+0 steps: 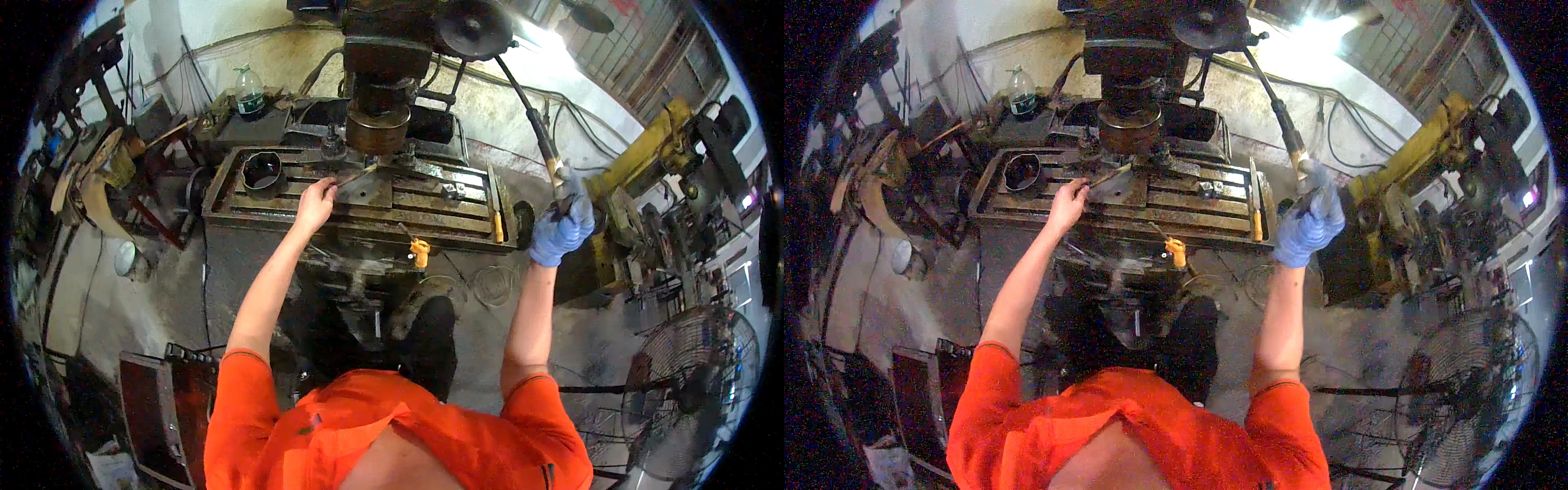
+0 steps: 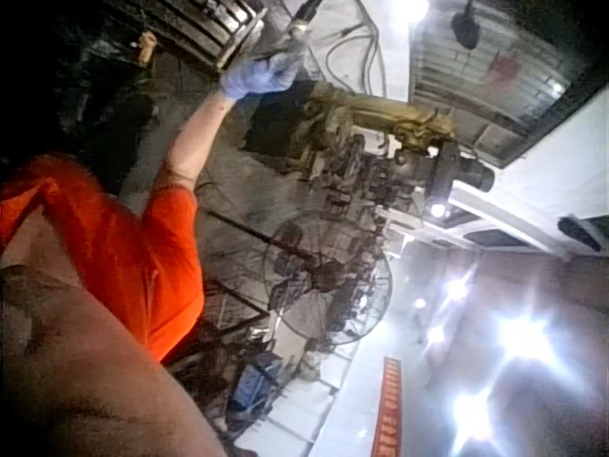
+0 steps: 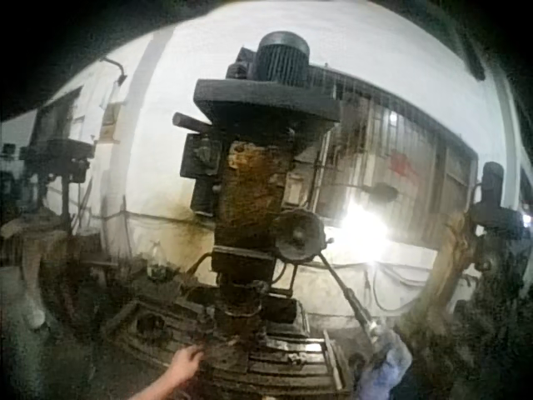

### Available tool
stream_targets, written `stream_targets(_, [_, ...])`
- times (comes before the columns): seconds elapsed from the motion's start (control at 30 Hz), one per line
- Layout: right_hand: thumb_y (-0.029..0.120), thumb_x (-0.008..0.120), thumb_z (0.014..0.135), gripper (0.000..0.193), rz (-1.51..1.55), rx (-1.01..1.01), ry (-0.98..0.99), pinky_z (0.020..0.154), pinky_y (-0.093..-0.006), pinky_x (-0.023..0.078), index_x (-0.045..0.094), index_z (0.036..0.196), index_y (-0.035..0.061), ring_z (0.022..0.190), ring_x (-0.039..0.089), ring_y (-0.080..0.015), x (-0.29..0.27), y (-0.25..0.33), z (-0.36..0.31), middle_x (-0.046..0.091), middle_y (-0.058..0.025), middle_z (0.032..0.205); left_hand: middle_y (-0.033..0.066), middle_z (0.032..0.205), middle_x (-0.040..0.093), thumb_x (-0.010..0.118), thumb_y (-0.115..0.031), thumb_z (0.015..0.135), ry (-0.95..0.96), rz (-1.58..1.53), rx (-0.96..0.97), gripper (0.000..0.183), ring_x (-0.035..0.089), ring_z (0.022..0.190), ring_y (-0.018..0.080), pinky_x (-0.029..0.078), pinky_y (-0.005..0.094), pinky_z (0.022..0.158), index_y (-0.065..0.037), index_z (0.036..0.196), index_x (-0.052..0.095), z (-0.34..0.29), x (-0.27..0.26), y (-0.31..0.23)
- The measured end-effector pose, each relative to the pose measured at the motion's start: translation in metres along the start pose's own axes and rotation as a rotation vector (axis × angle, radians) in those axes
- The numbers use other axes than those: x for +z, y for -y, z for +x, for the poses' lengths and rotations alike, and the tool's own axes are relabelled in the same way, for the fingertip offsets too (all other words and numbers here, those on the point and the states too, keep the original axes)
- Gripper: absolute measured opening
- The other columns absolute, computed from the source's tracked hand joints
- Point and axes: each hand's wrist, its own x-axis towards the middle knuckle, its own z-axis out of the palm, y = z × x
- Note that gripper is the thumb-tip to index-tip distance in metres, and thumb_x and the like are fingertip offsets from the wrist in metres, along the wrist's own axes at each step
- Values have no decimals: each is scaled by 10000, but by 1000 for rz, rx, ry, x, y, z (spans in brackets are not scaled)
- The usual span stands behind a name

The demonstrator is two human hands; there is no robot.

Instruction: The person uses a scraper and an air hose to clean a metal part on a milling machine table, frequently reaching into a nearby bin to pick up and place small metal components.

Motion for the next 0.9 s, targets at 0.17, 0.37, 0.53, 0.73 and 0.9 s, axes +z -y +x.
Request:
stream_targets(0.17, [287,520,822,382,-129,8,-53,682,-247,424,632,996,-34,757,545,-115,5,12,9,643,-68,846,173,778,621,502,-201,850,-17,41,35,296,608,734,266,456,353,681,7,1047,574,-1,-6,2])
stream_targets(0.37, [156,584,775,285,59,138,-101,646,-207,407,619,973,-46,723,535,-84,9,26,17,618,-27,849,137,744,616,490,-233,871,-44,44,104,318,581,684,213,449,325,644,15,1052,570,3,-2,-4])
stream_targets(0.53, [125,603,764,271,182,48,-94,698,-221,434,626,978,-39,760,566,-101,14,22,30,631,-41,869,78,685,563,494,-229,878,-22,-17,72,308,507,584,146,421,289,565,18,1052,560,11,2,7])
stream_targets(0.73, [150,619,770,224,170,7,-242,675,-230,450,656,909,-22,697,563,-97,-10,-15,60,634,-45,807,200,888,611,494,-210,869,-37,73,123,311,587,834,294,439,350,755,29,1060,550,20,21,10])
stream_targets(0.9, [158,604,777,201,140,-184,-125,721,-282,469,651,867,-15,697,601,-171,-4,-5,94,644,-93,758,199,876,612,488,-209,873,8,30,58,311,588,817,285,436,353,742,29,1066,544,22,33,3])
